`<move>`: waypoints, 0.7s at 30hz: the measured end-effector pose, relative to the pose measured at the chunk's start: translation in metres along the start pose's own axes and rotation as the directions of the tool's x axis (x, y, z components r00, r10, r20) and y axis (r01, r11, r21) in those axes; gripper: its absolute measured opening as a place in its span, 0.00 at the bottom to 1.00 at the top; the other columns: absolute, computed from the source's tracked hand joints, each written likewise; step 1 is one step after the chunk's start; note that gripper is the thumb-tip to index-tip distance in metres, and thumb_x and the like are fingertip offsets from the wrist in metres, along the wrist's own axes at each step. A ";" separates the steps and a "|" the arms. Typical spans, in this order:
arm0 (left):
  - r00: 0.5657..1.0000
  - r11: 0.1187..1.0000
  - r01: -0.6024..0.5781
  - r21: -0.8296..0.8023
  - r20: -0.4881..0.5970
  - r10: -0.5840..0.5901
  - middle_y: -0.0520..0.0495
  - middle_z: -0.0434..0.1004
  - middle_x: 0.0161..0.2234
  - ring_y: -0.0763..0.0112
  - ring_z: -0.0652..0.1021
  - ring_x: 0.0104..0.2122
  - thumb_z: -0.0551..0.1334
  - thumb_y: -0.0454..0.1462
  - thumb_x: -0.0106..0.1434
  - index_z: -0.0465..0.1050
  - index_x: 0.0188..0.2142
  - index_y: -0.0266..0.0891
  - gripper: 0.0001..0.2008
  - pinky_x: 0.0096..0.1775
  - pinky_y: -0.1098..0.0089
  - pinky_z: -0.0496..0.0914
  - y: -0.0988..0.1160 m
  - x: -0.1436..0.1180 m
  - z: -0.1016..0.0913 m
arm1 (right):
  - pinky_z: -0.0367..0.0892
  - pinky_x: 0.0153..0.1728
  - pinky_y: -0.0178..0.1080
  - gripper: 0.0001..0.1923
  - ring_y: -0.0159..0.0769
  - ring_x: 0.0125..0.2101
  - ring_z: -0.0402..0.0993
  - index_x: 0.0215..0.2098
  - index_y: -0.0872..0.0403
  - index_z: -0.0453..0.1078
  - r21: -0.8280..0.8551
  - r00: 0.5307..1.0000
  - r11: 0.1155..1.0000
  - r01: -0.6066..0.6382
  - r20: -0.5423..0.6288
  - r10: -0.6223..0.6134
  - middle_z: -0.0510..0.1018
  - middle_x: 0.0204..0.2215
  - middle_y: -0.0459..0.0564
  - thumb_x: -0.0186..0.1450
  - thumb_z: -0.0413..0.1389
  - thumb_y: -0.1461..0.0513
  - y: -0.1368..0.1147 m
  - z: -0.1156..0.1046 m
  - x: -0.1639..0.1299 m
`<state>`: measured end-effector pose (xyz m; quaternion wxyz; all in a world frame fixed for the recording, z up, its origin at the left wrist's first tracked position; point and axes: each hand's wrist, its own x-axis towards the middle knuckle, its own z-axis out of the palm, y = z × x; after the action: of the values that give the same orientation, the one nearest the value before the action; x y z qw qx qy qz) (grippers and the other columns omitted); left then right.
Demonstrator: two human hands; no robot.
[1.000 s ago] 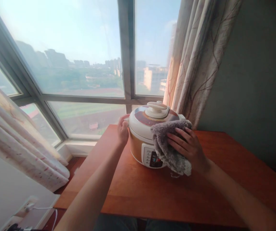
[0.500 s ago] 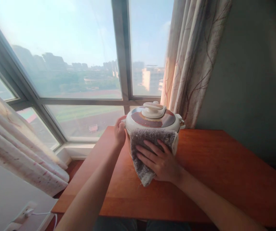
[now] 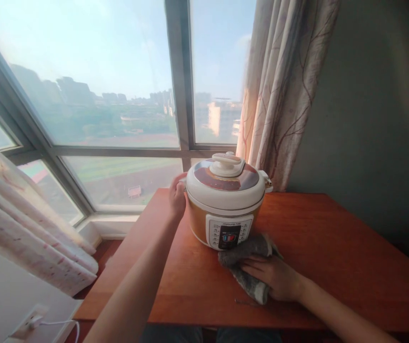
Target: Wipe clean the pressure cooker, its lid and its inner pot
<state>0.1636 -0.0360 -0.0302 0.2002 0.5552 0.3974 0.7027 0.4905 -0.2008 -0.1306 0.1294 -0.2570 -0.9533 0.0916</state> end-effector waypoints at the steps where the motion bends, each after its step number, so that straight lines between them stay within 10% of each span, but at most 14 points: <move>1: 1.000 1.000 0.002 -0.003 0.000 -0.002 0.43 0.80 0.43 0.56 0.76 0.49 0.53 0.39 0.62 0.77 0.43 0.38 0.16 0.53 0.59 0.67 0.000 0.000 0.000 | 0.63 0.60 0.52 0.41 0.47 0.61 0.65 0.63 0.55 0.64 -0.010 0.995 0.995 -0.097 -0.035 0.096 0.71 0.60 0.57 0.49 0.51 0.71 0.003 0.003 -0.007; 6: 1.000 1.000 0.003 0.006 -0.004 -0.003 0.43 0.80 0.43 0.56 0.76 0.49 0.53 0.39 0.62 0.77 0.43 0.38 0.16 0.52 0.59 0.68 0.001 0.001 0.000 | 0.66 0.56 0.58 0.34 0.51 0.57 0.71 0.54 0.52 0.72 0.116 0.823 0.913 -0.392 -0.399 0.404 0.76 0.54 0.58 0.49 0.49 0.71 0.028 0.017 -0.022; 9: 1.000 1.000 0.005 0.008 -0.002 -0.004 0.43 0.80 0.44 0.56 0.76 0.49 0.53 0.38 0.62 0.77 0.43 0.38 0.16 0.53 0.58 0.67 0.002 0.000 0.000 | 0.69 0.53 0.58 0.27 0.51 0.50 0.76 0.48 0.52 0.74 0.413 0.544 0.781 -0.468 -0.562 0.623 0.80 0.47 0.56 0.51 0.51 0.68 0.041 0.017 -0.015; 13: 1.000 1.000 -0.001 0.002 -0.002 0.001 0.43 0.80 0.44 0.56 0.76 0.50 0.52 0.38 0.62 0.77 0.44 0.38 0.17 0.53 0.58 0.67 0.003 -0.001 0.000 | 0.76 0.39 0.54 0.11 0.48 0.36 0.80 0.36 0.51 0.75 0.899 0.099 0.396 -0.189 -0.384 0.918 0.82 0.34 0.52 0.57 0.55 0.57 0.045 0.011 0.000; 15: 1.000 1.000 0.009 0.003 -0.004 -0.009 0.42 0.80 0.44 0.55 0.75 0.50 0.53 0.40 0.62 0.77 0.43 0.38 0.17 0.53 0.58 0.68 0.002 -0.001 0.000 | 0.76 0.31 0.51 0.11 0.46 0.30 0.80 0.31 0.50 0.72 0.959 0.068 0.283 -0.011 -0.282 0.957 0.81 0.28 0.49 0.60 0.54 0.52 0.038 0.014 0.009; 18: 1.000 1.000 0.016 -0.018 -0.015 -0.016 0.42 0.79 0.42 0.55 0.76 0.49 0.53 0.42 0.63 0.77 0.43 0.38 0.17 0.53 0.58 0.68 0.003 -0.001 0.001 | 0.77 0.29 0.50 0.13 0.44 0.27 0.80 0.30 0.49 0.71 0.977 0.151 0.196 0.086 -0.208 0.966 0.81 0.26 0.47 0.63 0.52 0.50 0.013 0.030 0.027; 21: 1.000 1.000 0.012 -0.024 -0.028 -0.013 0.43 0.79 0.42 0.55 0.76 0.49 0.53 0.42 0.63 0.77 0.42 0.38 0.17 0.53 0.58 0.68 0.003 -0.001 0.002 | 0.77 0.29 0.48 0.12 0.44 0.30 0.80 0.34 0.50 0.72 0.977 0.093 0.076 0.201 -0.096 0.991 0.82 0.29 0.47 0.62 0.55 0.51 -0.021 0.056 0.049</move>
<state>0.1664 -0.0378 -0.0285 0.2055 0.5404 0.3952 0.7138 0.4236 -0.2001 -0.1684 0.6852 -0.4867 -0.2480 0.4818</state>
